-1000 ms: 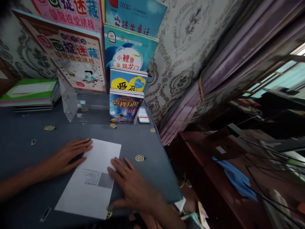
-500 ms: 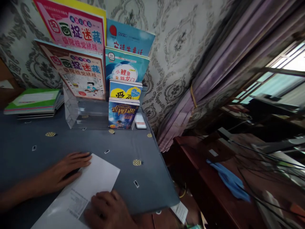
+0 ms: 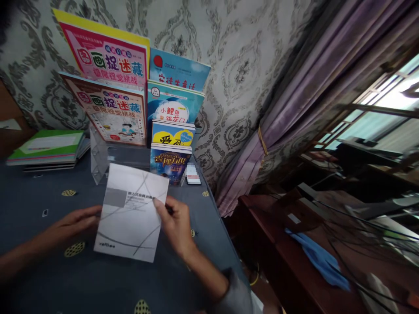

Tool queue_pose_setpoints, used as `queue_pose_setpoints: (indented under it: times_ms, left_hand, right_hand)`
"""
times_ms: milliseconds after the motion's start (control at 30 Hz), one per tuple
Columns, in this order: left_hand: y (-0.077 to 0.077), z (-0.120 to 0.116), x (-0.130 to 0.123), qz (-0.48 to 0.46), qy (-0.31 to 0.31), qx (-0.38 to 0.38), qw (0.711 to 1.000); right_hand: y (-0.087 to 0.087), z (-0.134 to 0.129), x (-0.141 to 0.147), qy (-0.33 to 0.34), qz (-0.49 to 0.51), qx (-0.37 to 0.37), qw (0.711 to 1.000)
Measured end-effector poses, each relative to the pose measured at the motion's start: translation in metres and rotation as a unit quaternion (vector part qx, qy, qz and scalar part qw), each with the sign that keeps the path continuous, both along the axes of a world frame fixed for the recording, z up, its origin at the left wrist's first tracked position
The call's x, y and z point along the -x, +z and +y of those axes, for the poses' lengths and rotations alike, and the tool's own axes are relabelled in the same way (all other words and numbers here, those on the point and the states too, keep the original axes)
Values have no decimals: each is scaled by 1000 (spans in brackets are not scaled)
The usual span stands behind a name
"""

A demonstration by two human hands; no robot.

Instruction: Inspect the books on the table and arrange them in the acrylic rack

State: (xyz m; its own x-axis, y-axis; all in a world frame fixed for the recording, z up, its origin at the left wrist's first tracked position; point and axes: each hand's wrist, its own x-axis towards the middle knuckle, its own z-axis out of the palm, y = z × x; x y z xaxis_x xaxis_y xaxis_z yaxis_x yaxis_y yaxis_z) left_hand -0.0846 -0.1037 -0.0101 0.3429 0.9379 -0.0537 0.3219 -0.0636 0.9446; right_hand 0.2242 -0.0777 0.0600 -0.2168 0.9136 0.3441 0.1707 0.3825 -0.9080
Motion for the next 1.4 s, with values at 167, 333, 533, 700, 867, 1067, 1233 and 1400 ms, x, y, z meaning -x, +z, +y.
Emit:
queue_pose_setpoints:
  times_ms: [167,333,533,700,867,1067,1233,1400]
  left_hand:
    - [7,3,-13,-43,27,115,992]
    - [7,6,-11,80,69,42,994]
    - [17,26,-22,312,62,-249,915]
    - [-7,64,-16,398,28,-281,873]
    - [-21,79,-9,403,35,-272,873]
    - [-16,74,-8,382,25,-273,882]
    - [-11,75,-3,367,3,-266,891]
    - [-6,76,-3,369,-5,-267,890]
  right_hand:
    - [-34,54,20,-14,-142,100,985]
    - [-53,56,27,-94,-330,51,938]
    - [-47,45,28,-117,-507,4,854]
    - [-49,45,25,-87,-537,-18,839]
    - [-51,47,26,-66,-549,-76,830]
    - [-57,54,71,132,-487,-218,835]
    - [-63,65,101,201,-447,-210,846]
    - [-68,74,92,196,-437,-175,860]
